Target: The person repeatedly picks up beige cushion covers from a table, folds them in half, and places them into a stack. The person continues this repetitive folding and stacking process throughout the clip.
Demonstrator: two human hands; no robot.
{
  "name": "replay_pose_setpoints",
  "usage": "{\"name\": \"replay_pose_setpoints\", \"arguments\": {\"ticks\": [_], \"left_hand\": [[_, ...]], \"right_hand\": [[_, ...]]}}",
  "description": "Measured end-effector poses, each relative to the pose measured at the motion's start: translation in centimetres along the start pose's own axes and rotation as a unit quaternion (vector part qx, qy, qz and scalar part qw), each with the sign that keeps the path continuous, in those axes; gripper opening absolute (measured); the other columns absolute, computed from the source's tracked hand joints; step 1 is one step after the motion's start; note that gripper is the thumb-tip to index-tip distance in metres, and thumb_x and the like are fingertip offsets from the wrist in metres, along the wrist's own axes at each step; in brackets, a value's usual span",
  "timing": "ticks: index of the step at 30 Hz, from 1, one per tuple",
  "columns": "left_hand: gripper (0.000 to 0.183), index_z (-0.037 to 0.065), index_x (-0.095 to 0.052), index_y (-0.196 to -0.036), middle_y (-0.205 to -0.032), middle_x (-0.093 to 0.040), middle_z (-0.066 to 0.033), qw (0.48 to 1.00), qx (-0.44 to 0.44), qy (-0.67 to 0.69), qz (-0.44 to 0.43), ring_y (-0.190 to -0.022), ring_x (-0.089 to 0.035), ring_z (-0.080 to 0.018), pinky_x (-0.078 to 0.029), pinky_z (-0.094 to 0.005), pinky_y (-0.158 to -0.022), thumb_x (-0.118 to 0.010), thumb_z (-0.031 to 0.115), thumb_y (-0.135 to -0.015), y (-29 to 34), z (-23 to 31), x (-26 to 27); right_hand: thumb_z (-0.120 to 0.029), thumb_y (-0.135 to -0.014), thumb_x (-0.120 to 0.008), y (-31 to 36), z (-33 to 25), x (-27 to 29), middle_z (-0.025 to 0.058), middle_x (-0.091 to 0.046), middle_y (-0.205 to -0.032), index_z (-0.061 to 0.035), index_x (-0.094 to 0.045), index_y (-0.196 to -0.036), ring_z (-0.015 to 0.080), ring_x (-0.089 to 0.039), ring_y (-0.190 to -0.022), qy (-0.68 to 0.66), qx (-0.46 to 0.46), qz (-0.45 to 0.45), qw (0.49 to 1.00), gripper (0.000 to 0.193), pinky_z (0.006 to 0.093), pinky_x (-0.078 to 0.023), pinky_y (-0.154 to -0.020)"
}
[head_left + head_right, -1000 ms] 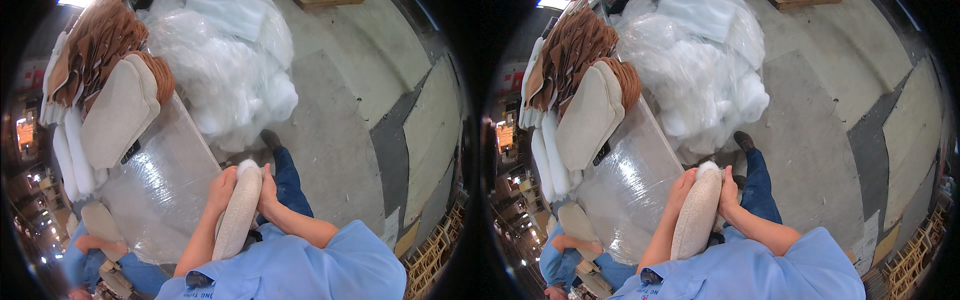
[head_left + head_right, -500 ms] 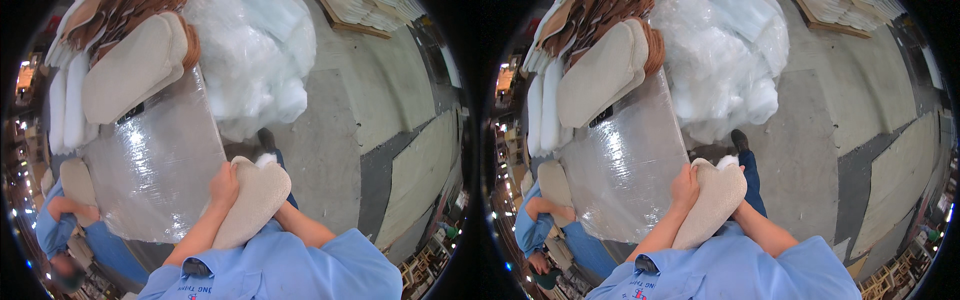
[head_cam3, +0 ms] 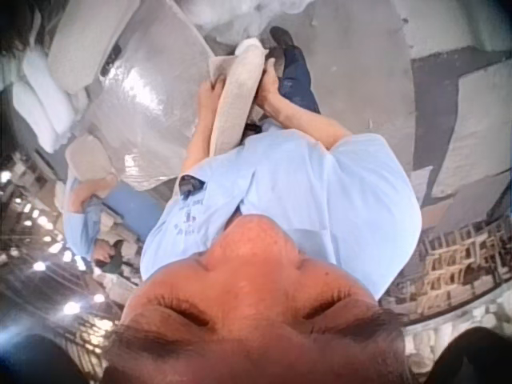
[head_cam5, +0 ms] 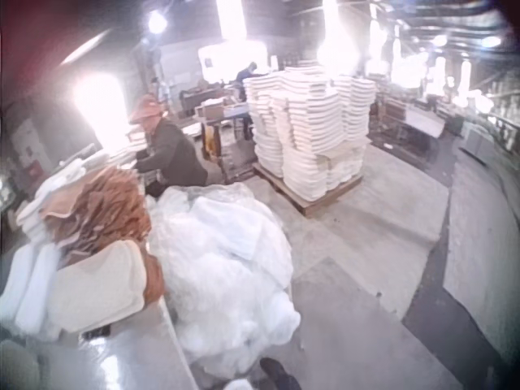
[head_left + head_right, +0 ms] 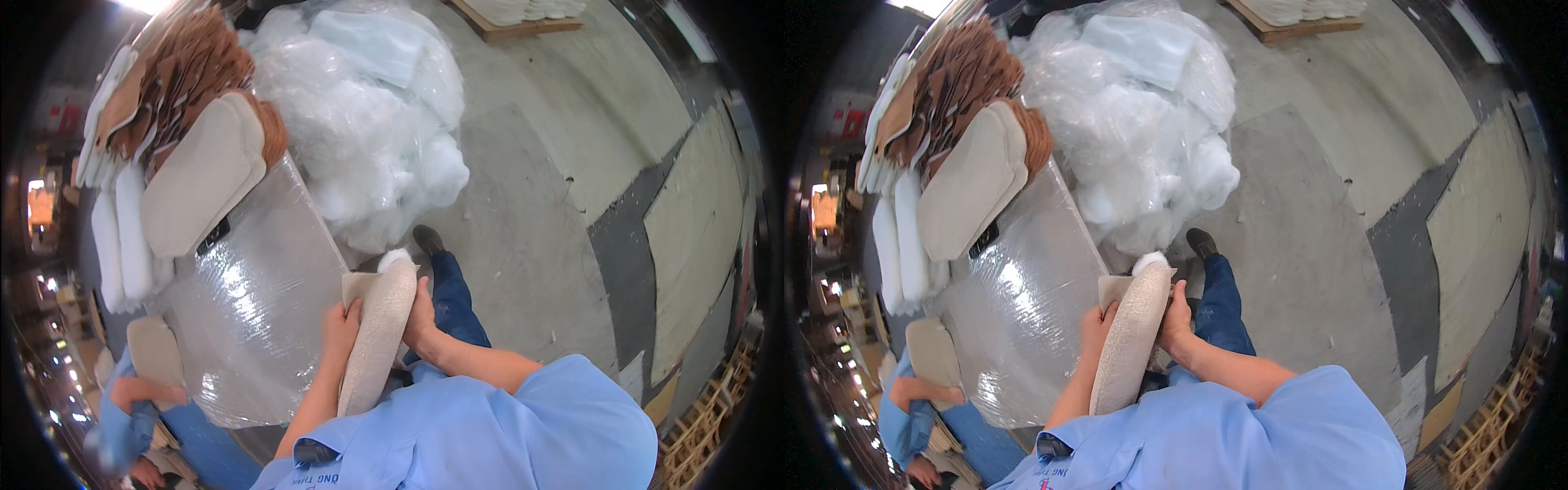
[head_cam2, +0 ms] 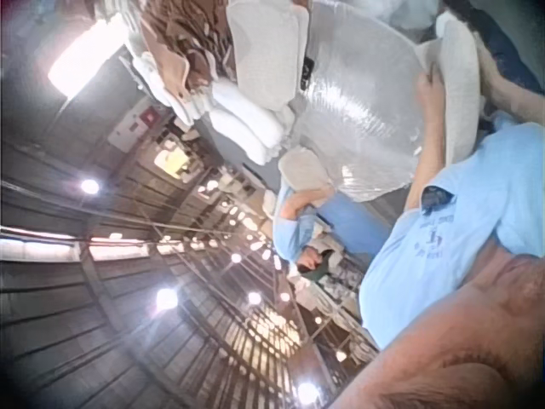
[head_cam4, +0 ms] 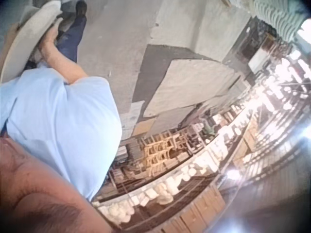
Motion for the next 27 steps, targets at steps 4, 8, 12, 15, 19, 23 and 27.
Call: {"name": "replay_pose_setpoints", "arguments": {"ticks": [4,8,12,15,19,23,27], "left_hand": [[0.037,-0.002,-0.071,-0.109,-0.084,-0.069,-0.0236,0.986,-0.029,-0.160,0.037,-0.072,-0.066,-0.0339,-0.050,-0.0464,-0.069,-0.067,0.034,-0.105,0.0,1.1,0.3],[0.029,0.000,-0.070,-0.112,-0.088,-0.070,-0.0093,0.989,-0.134,-0.025,0.049,-0.083,-0.065,-0.0206,-0.051,-0.0377,-0.075,-0.070,0.028,-0.104,-5.3,5.4,1.3],[0.031,-0.002,-0.073,-0.112,-0.091,-0.070,-0.0057,0.970,-0.102,-0.009,-0.219,-0.086,-0.063,-0.0146,-0.052,-0.0335,-0.078,-0.068,0.028,-0.103,-10.8,16.5,0.1],[0.043,-0.004,-0.077,-0.107,-0.093,-0.075,-0.0115,0.874,-0.133,-0.243,-0.400,-0.084,-0.068,-0.0215,-0.054,-0.0377,-0.078,-0.071,0.038,-0.099,-12.9,21.5,-4.2],[0.052,-0.001,-0.082,-0.107,-0.098,-0.079,-0.0172,0.685,-0.133,-0.507,-0.507,-0.089,-0.073,-0.0293,-0.056,-0.0417,-0.080,-0.079,0.047,-0.087,-13.7,22.5,-9.1],[0.041,0.004,-0.081,-0.094,-0.080,-0.075,-0.0090,0.602,-0.129,-0.564,-0.551,-0.076,-0.070,-0.0246,-0.057,-0.0403,-0.070,-0.084,0.045,-0.085,-14.1,22.3,-11.3],[0.028,0.007,-0.079,-0.089,-0.076,-0.072,-0.0044,0.592,-0.063,-0.554,-0.582,-0.071,-0.066,-0.0199,-0.053,-0.0377,-0.063,-0.084,0.035,-0.087,-14.6,21.6,-12.2]], "right_hand": [[-0.069,-0.108,-0.045,-0.9,0.7,0.9,0.0133,-0.072,-0.130,-0.0053,-0.067,-0.137,0.0286,-0.067,-0.118,0.122,0.073,0.091,0.986,0.073,0.0447,-0.051,-0.104],[-0.065,-0.108,-0.048,-1.1,0.8,2.2,0.0091,-0.071,-0.125,-0.0071,-0.067,-0.131,0.0223,-0.064,-0.115,0.034,0.097,-0.020,0.994,0.065,0.0391,-0.047,-0.103],[-0.054,-0.109,-0.056,0.1,0.9,2.2,0.0024,-0.068,-0.112,-0.0090,-0.066,-0.114,0.0160,-0.058,-0.106,0.031,0.109,-0.003,0.994,0.047,0.0344,-0.047,-0.095],[-0.041,-0.115,-0.048,-0.9,1.4,3.0,0.0043,-0.069,-0.114,-0.0072,-0.065,-0.122,0.0157,-0.062,-0.107,0.109,0.146,-0.002,0.983,0.039,0.0340,-0.048,-0.098],[-0.036,-0.117,-0.044,-1.7,1.2,3.6,0.0043,-0.069,-0.114,-0.0059,-0.065,-0.122,0.0141,-0.060,-0.104,0.182,0.173,0.019,0.968,0.038,0.0329,-0.048,-0.096],[-0.037,-0.118,-0.042,-2.0,0.9,3.8,0.0047,-0.070,-0.113,-0.0049,-0.066,-0.119,0.0142,-0.060,-0.104,0.161,0.162,0.033,0.973,0.040,0.0326,-0.047,-0.097],[-0.038,-0.118,-0.042,-2.4,0.7,3.9,0.0051,-0.070,-0.113,-0.0046,-0.067,-0.118,0.0145,-0.061,-0.105,0.141,0.150,0.032,0.978,0.042,0.0328,-0.047,-0.097]]}}
Point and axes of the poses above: each hand's wrist, its own y-axis away from the middle knuckle, its own x-axis out of the back of the hand, z = x × y, the point moved 1 cm from there along -y, towards the middle knuckle
